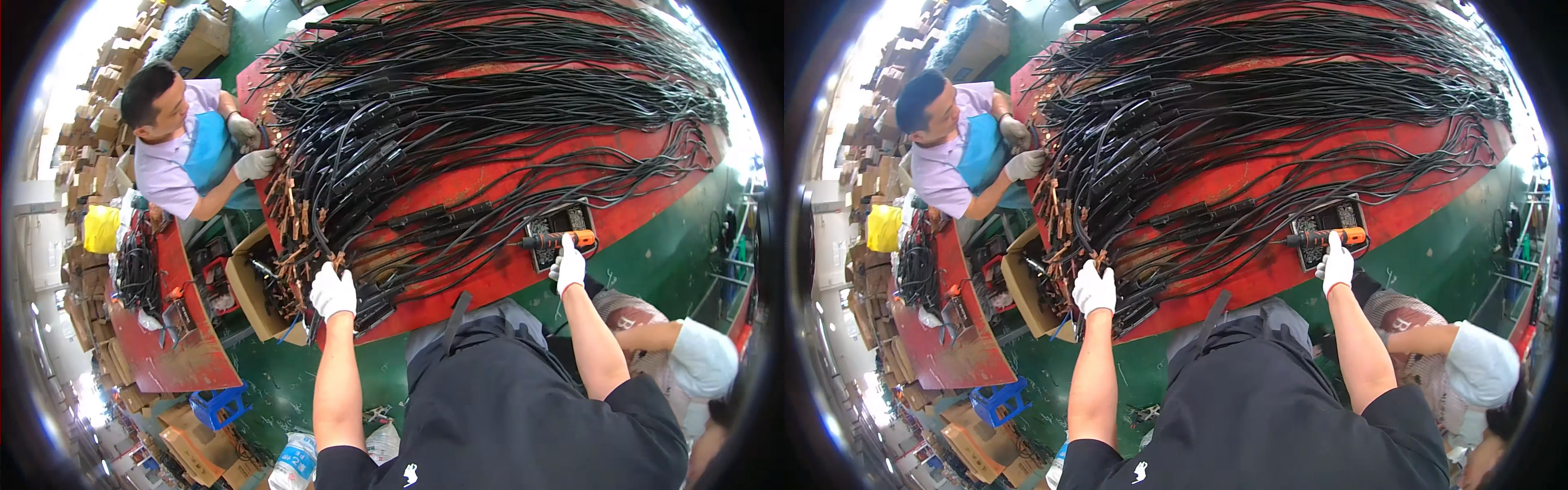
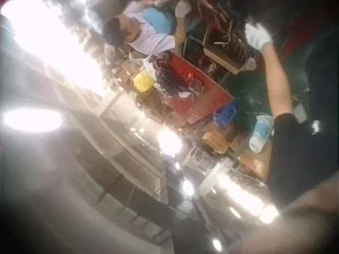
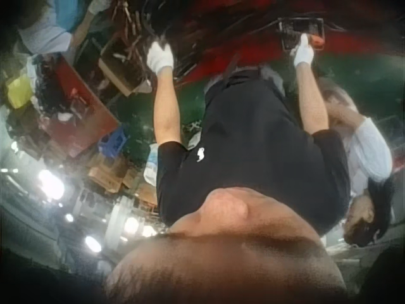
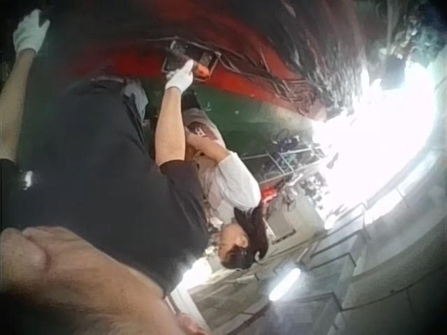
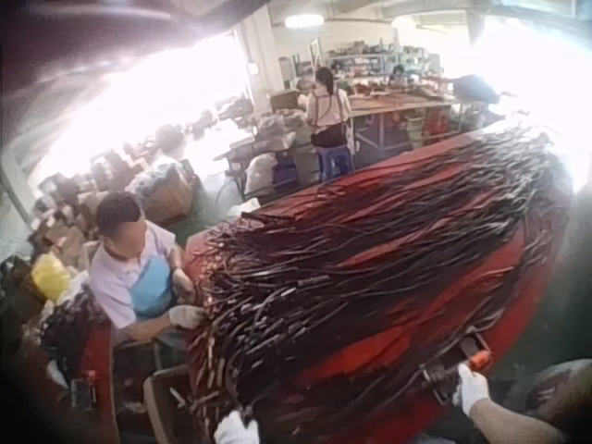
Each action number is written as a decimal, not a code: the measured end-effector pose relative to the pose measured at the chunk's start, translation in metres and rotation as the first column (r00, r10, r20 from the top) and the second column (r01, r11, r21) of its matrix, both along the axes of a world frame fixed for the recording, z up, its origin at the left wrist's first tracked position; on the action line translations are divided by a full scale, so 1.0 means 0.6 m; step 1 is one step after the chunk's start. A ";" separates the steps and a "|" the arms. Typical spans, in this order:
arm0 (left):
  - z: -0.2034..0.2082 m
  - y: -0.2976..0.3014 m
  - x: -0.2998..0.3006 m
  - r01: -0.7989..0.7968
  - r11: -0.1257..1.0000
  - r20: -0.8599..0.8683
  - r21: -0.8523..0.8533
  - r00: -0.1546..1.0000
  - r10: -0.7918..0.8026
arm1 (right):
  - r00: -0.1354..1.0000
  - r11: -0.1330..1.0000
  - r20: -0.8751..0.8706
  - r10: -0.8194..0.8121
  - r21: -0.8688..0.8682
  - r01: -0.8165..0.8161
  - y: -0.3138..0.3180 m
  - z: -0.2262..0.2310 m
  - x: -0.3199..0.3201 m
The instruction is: The person assembles wire harnesses by securing connectors to electrical wires with an electric screwdriver.
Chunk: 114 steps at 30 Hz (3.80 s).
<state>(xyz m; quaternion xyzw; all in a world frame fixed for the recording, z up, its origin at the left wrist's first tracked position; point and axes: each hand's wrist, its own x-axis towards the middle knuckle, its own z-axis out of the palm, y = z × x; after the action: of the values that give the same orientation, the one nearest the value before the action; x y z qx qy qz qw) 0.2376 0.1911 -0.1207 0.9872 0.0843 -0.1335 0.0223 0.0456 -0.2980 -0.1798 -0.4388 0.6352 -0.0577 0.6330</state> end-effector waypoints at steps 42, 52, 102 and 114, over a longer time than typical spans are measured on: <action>0.326 -0.145 -0.243 -0.132 0.579 0.166 -0.805 0.886 0.432 | 0.640 0.098 -0.184 0.746 -0.920 -0.378 0.136 0.113 0.153; 0.335 -0.181 -0.282 -0.184 0.508 0.065 -0.841 0.899 0.433 | 0.377 -0.152 -0.307 0.874 -0.909 -0.388 -0.005 0.082 0.038; 0.240 -0.027 -0.362 -0.827 -0.452 -0.860 -0.333 0.463 -0.213 | 0.528 0.440 0.775 0.348 0.363 -0.822 0.442 0.266 0.052; 0.197 -0.072 -0.375 -0.734 -0.361 -0.784 -0.575 0.620 -0.012 | 0.465 0.372 0.834 0.295 0.348 -0.860 0.401 0.256 0.040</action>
<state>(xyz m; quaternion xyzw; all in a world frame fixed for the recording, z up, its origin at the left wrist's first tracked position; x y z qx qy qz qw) 0.0126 0.1477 -0.0024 0.4202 0.3009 -0.3699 0.7721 0.0694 -0.0572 -0.0261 -0.2957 0.1138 0.3070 0.8974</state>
